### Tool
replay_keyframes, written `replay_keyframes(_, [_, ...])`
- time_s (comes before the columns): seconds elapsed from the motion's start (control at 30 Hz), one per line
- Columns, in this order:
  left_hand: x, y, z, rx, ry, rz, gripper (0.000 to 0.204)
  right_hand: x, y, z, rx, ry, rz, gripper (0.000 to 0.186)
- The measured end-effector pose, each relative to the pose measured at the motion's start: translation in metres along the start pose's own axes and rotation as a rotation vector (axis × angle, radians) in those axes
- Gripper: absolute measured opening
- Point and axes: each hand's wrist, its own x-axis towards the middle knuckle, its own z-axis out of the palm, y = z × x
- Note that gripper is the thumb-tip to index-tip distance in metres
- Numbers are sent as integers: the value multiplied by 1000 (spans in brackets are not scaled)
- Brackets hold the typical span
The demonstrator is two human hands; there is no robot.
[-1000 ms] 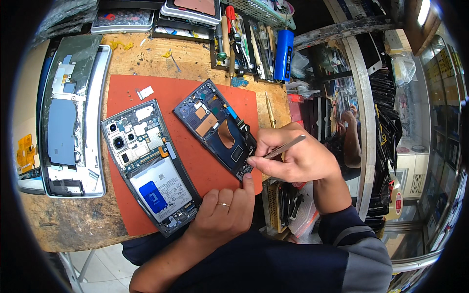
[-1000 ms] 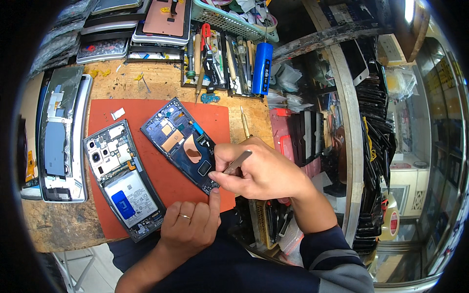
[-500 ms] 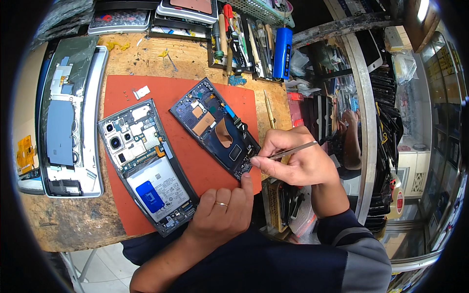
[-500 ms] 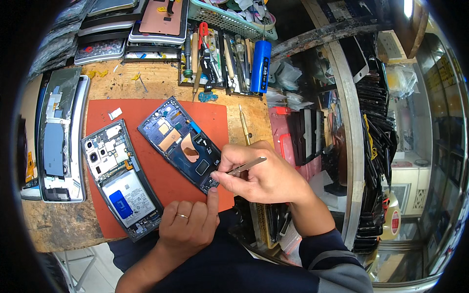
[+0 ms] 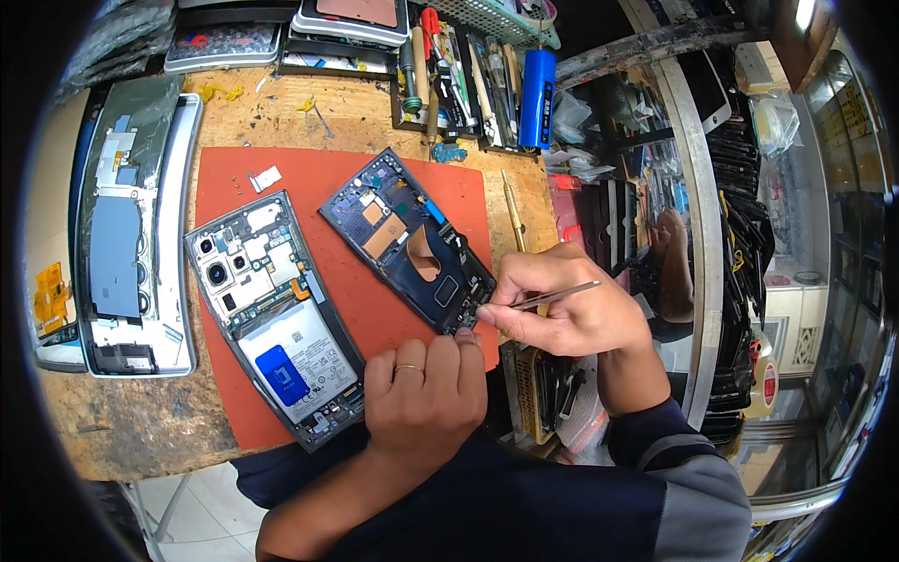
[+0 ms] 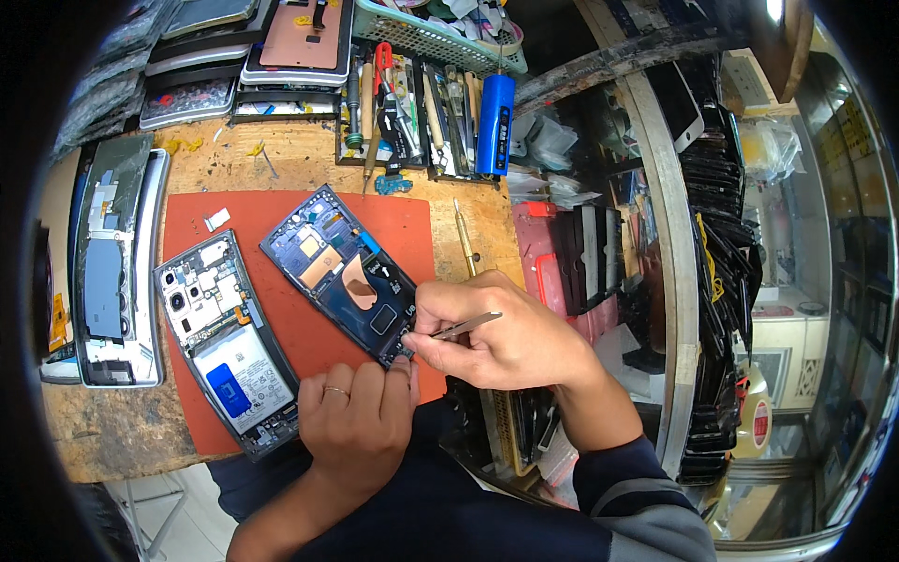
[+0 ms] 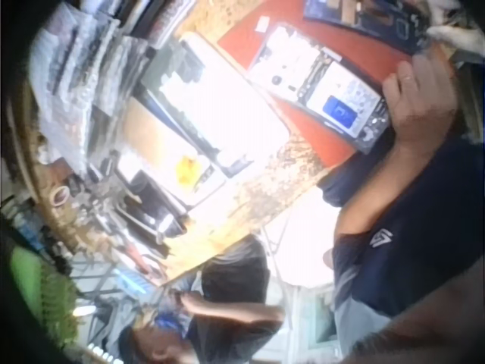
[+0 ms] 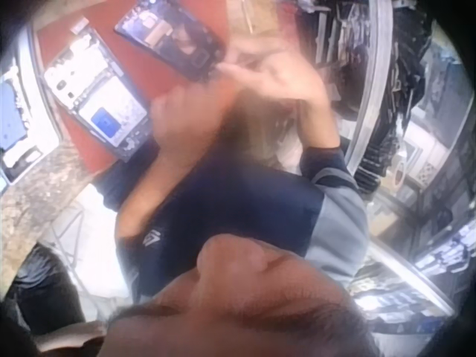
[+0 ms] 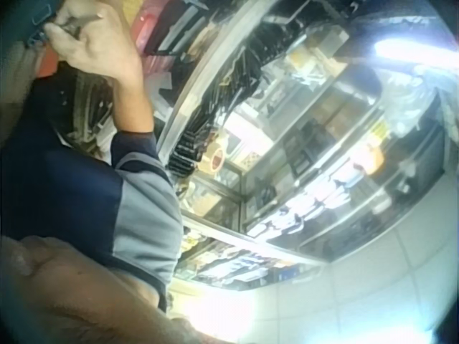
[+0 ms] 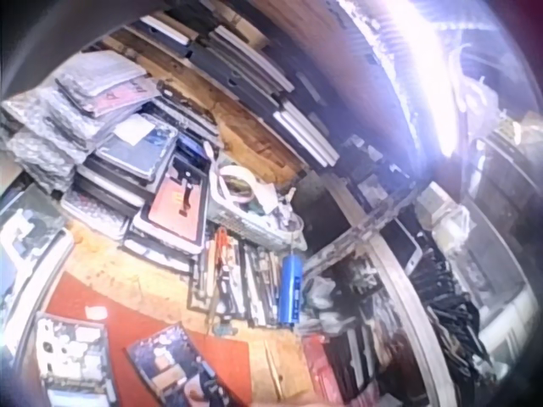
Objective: The person disassembles a smartphone, removes the back cover, and uses a screwdriver and tweezers to detach internal components. The person then transfers parts between two phone chassis on a cluttered workbench.
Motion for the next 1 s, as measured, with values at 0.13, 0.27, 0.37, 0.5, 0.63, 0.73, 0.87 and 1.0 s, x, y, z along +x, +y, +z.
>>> replay_keyframes(0.13, [0,1,3,11,8,16,18,-1,1,-1,-20,8,10,20])
replay_keyframes(0.27, [0,-1,-5,-15,-38,51,15,-15,5,5,439,418,123,17])
replay_keyframes(0.37, [0,-3,-1,-33,4,60,10,-20,25,-3,475,590,95,26])
replay_keyframes(0.5, [3,2,-8,-53,-58,11,16,-19,31,-7,170,630,134,32])
replay_keyframes(0.63, [7,7,-15,-50,-113,-14,22,-14,44,6,60,689,-10,37])
replay_keyframes(0.73, [2,7,-16,-17,-118,-48,24,-22,49,14,146,620,25,27])
replay_keyframes(0.87, [0,14,-12,88,-71,-66,23,-23,70,35,311,673,-54,25])
replay_keyframes(1.0, [3,29,-13,209,-38,2,21,-25,76,51,130,767,-76,22])
